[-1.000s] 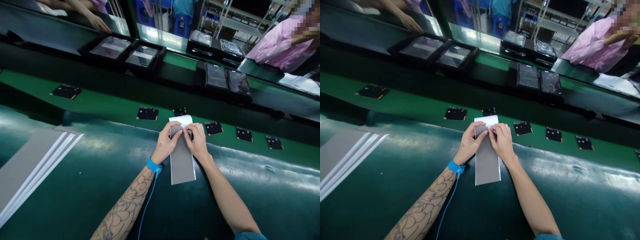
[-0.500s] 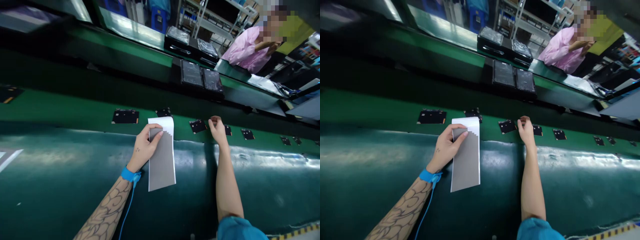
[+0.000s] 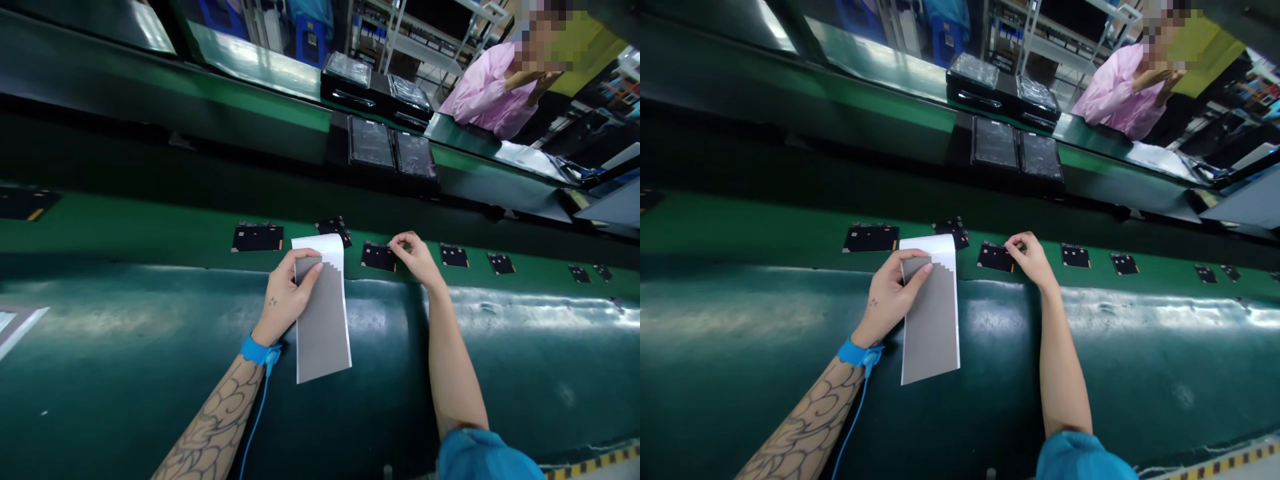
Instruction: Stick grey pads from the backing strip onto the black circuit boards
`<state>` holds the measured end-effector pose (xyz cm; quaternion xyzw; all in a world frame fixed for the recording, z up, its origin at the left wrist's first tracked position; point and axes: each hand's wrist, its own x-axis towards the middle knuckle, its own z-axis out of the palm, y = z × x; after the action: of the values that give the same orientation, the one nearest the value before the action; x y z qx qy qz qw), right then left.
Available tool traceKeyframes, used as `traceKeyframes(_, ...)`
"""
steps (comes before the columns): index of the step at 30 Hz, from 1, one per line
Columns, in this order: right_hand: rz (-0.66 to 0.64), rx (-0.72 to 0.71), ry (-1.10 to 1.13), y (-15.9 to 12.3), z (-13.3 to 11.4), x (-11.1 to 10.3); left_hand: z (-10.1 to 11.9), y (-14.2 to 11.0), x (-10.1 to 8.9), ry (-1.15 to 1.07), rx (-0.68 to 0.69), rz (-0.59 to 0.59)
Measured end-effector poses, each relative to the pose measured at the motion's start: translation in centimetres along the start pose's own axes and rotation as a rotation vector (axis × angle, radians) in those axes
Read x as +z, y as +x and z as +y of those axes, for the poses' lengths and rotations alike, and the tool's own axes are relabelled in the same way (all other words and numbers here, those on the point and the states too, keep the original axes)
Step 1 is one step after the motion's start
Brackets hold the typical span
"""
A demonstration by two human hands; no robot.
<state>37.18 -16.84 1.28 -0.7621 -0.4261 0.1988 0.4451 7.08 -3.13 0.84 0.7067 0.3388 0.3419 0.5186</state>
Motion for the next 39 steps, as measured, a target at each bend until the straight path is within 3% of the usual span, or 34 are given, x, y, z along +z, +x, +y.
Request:
traceKeyframes(5,-0.044,0.018,-0.093,0.0,0.6,1.6,-0.2,0.1,0.0,-0.002,0.005,-0.009)
traceKeyframes(17,-0.019,0.005,-0.178,-0.5,1.9,1.0,-0.2,0.0,0.0,0.027,0.039,-0.013)
traceKeyframes(21,0.093,0.011,-0.094,-0.6,1.8,0.6,-0.6,0.0,-0.1,0.038,0.038,-0.019)
traceKeyframes(25,0.371,0.086,0.087,-0.9,0.2,0.2,-0.8,0.0,0.1,0.040,0.031,-0.015)
traceKeyframes(27,0.394,0.010,0.103,-1.3,-1.6,1.3,-0.9,0.0,0.2,0.023,0.037,-0.025)
traceKeyframes(31,0.168,-0.303,0.039,-2.7,-6.1,6.3,-1.0,0.0,0.4,-0.029,0.066,-0.042)
traceKeyframes(33,0.122,-0.422,-0.010,-3.6,-7.6,8.9,-1.0,0.0,0.5,-0.039,0.070,-0.043)
traceKeyframes(36,0.144,-0.481,-0.062,-4.5,-8.2,11.5,-1.0,0.0,0.6,-0.055,0.074,-0.054)
traceKeyframes(39,0.180,-0.506,-0.058,-4.9,-7.7,12.1,-0.7,0.0,0.7,-0.065,0.068,-0.062)
